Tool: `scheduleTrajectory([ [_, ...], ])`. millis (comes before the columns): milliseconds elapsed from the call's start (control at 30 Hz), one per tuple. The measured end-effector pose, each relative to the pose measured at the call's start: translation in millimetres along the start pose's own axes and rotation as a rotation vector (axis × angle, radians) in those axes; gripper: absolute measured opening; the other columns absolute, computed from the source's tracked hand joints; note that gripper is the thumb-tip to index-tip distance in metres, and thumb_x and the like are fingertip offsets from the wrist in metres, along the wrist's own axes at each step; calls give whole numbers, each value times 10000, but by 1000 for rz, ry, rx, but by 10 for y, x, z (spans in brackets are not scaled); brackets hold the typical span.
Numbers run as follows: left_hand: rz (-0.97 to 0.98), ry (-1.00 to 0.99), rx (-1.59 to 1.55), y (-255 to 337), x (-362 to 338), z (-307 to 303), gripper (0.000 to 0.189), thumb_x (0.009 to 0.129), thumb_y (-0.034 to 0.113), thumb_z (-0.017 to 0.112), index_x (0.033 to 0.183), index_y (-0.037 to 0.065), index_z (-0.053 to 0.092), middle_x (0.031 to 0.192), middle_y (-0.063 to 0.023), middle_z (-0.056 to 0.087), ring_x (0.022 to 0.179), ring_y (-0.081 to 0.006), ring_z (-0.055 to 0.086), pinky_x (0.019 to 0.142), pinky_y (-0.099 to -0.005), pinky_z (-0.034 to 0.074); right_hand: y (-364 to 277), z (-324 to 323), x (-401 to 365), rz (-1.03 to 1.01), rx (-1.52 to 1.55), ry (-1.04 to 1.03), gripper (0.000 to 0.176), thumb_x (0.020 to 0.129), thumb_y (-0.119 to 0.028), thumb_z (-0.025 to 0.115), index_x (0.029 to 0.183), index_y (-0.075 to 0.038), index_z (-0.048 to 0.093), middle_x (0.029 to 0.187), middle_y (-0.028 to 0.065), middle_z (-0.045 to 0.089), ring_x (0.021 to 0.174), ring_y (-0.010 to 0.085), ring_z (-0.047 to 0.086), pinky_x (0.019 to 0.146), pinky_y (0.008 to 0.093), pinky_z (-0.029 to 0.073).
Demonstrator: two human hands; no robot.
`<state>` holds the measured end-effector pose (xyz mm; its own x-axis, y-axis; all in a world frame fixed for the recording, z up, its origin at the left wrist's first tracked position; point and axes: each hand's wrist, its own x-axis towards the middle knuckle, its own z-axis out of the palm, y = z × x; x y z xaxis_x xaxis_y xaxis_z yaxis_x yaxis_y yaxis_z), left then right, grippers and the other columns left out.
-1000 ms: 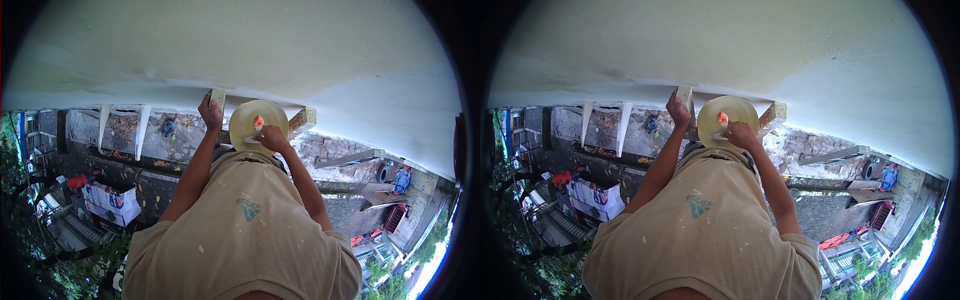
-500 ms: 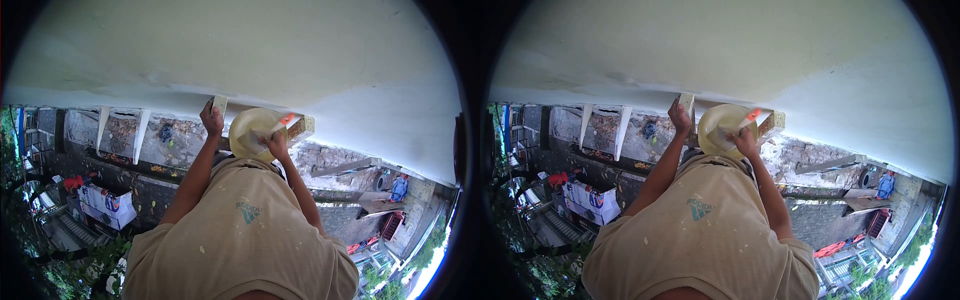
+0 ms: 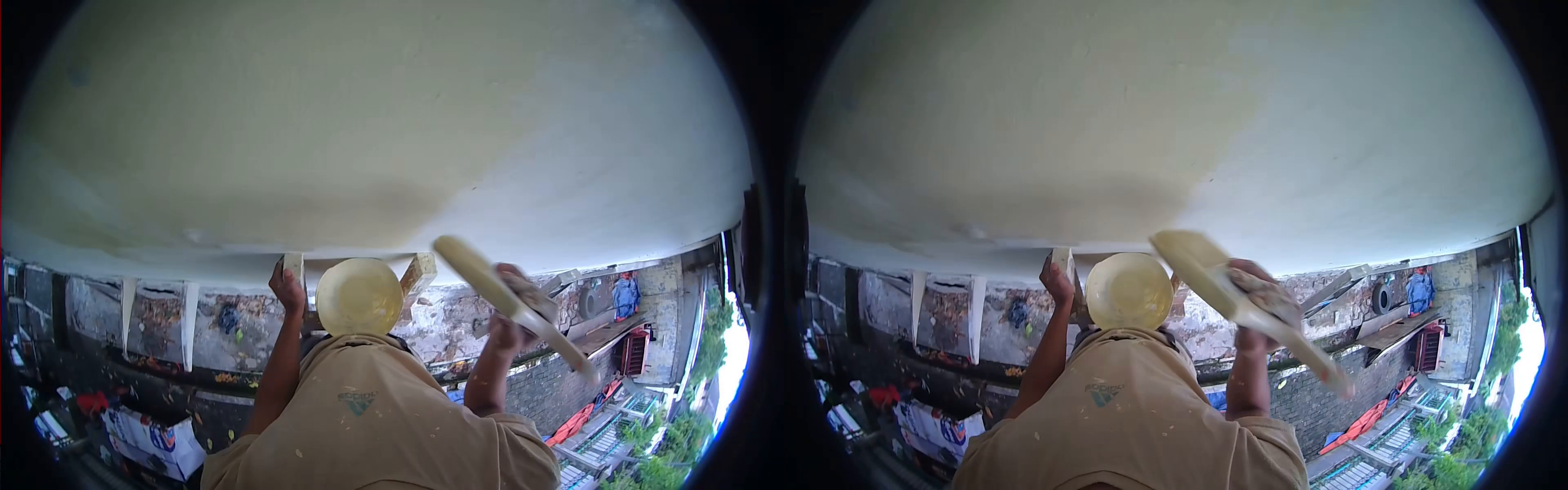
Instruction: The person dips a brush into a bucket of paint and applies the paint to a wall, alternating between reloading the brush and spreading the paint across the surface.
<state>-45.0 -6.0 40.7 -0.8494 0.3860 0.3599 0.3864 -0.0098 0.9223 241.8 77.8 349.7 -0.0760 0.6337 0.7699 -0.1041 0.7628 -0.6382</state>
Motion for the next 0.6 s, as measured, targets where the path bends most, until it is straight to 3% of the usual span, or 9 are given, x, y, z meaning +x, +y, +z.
scheduleTrajectory([
  [33,-2,-20,-3,23,8,-18,646,874,537,365,959,-64,585,844,-219,615,780,-360,595,727,-411,454,-57,-24,210,-219,42,-12,425,772,-346,658,868,64,604,796,259,627,776,335,642,720,461,533],
  [67,-5,-40,-4,38,25,-28,634,874,526,369,960,-64,585,850,-220,615,788,-364,595,732,-412,453,-182,-65,292,-85,-108,106,352,788,-287,643,889,49,617,787,247,629,782,300,642,742,472,524],
  [100,-7,-59,-5,56,35,-33,623,874,515,372,962,-64,585,857,-221,615,795,-367,595,737,-413,452,-253,-71,396,-158,-301,117,340,820,-254,618,860,83,607,819,239,631,784,342,637,742,479,530],
  [200,3,-67,3,38,39,-28,584,875,477,375,967,-60,586,878,-221,617,817,-378,592,752,-414,451,-165,8,996,-821,-454,-189,228,692,-156,699,833,13,637,891,184,648,837,328,638,759,443,531],
  [267,-17,-67,5,1,11,-32,560,878,453,371,971,-55,589,893,-220,619,826,-384,590,759,-420,450,-198,140,936,-557,-563,-239,272,614,-169,730,838,-38,648,863,139,665,880,321,639,781,418,534],
  [367,-53,-90,-12,67,26,-45,556,876,444,373,987,-56,588,918,-231,612,850,-394,578,780,-430,438,111,112,480,-642,-715,-407,104,743,-163,682,808,-111,619,909,39,677,939,220,638,803,378,538],
  [500,-37,-106,20,-65,-9,-59,562,882,446,362,1028,-56,572,961,-236,595,894,-400,548,813,-450,410,118,44,458,-498,-547,-630,123,758,-200,656,832,-104,642,877,67,679,905,230,647,778,367,547],
  [567,-8,-61,111,-40,-45,-66,565,882,448,361,1029,-56,572,963,-237,594,894,-401,546,813,-452,409,-123,82,783,-355,-495,-595,168,721,-169,664,861,-78,644,886,65,678,941,229,636,793,362,539],
  [600,9,-37,148,-28,-33,-44,567,882,449,360,1029,-55,572,964,-238,594,893,-401,545,813,-454,408,-170,55,982,-453,-590,-548,243,729,-243,672,868,-43,662,877,90,678,895,231,651,748,350,553],
])
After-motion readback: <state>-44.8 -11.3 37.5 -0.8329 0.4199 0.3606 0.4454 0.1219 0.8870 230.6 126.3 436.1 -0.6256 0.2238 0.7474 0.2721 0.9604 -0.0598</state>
